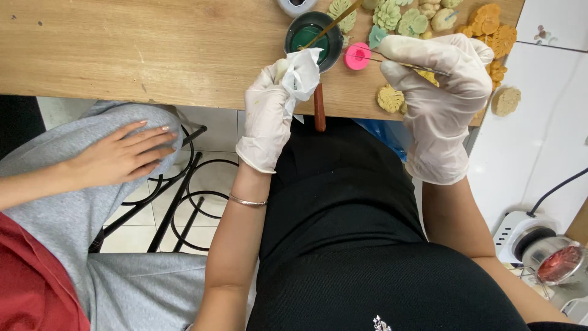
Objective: The recorder is creating decorative soaps by pouring colored liquid soap into silicone molds and cleaning tools.
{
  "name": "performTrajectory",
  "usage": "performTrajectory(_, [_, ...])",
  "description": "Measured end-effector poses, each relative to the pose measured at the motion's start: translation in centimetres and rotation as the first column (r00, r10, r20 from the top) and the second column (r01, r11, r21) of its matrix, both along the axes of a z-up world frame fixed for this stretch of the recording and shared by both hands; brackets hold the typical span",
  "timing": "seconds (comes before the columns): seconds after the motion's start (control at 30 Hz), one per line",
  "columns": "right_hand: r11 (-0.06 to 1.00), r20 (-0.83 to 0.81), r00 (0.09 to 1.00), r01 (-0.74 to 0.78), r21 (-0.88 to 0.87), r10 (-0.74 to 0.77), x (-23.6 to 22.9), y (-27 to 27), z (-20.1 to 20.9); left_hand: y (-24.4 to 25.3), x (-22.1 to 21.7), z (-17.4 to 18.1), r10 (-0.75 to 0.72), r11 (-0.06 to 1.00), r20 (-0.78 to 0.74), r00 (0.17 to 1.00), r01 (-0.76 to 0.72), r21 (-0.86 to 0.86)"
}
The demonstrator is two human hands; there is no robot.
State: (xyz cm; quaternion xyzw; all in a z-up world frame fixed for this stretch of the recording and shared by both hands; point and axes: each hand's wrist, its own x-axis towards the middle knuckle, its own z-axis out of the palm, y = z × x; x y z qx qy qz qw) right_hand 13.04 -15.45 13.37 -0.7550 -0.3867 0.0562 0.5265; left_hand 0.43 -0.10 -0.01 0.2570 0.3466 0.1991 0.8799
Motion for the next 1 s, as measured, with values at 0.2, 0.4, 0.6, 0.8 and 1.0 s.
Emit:
performTrajectory(0.2, [0.999,-0.042,0.999,0.032,0.016,-0.032,-0.8,0.5,1.2,-0.5,-0.4,-1.9,0.046,0.999,0.023,0.999,-0.046,-0.006])
performTrajectory(0.4, [0.998,-0.008,0.998,-0.057,0.034,0.057,-1.8,0.6,-0.4,-0.6,0.2,1.6,0.087,0.992,-0.057,0.995,-0.082,0.094])
performTrajectory(0.6, [0.994,0.197,0.976,-0.08,-0.079,0.094,-2.3,2.8,1.0,-0.8,0.1,0.0,0.144,0.985,-0.002,0.99,-0.143,0.092])
performTrajectory(0.8, [0.995,-0.016,0.999,0.034,-0.096,-0.035,-1.6,2.5,0.7,0.0,0.3,2.9,0.185,0.977,0.064,0.981,-0.177,-0.118])
performTrajectory(1.0, [0.987,0.333,0.934,-0.153,0.048,0.129,-1.3,2.5,-0.7,-0.1,0.4,2.3,0.164,0.98,0.139,0.977,-0.146,-0.135])
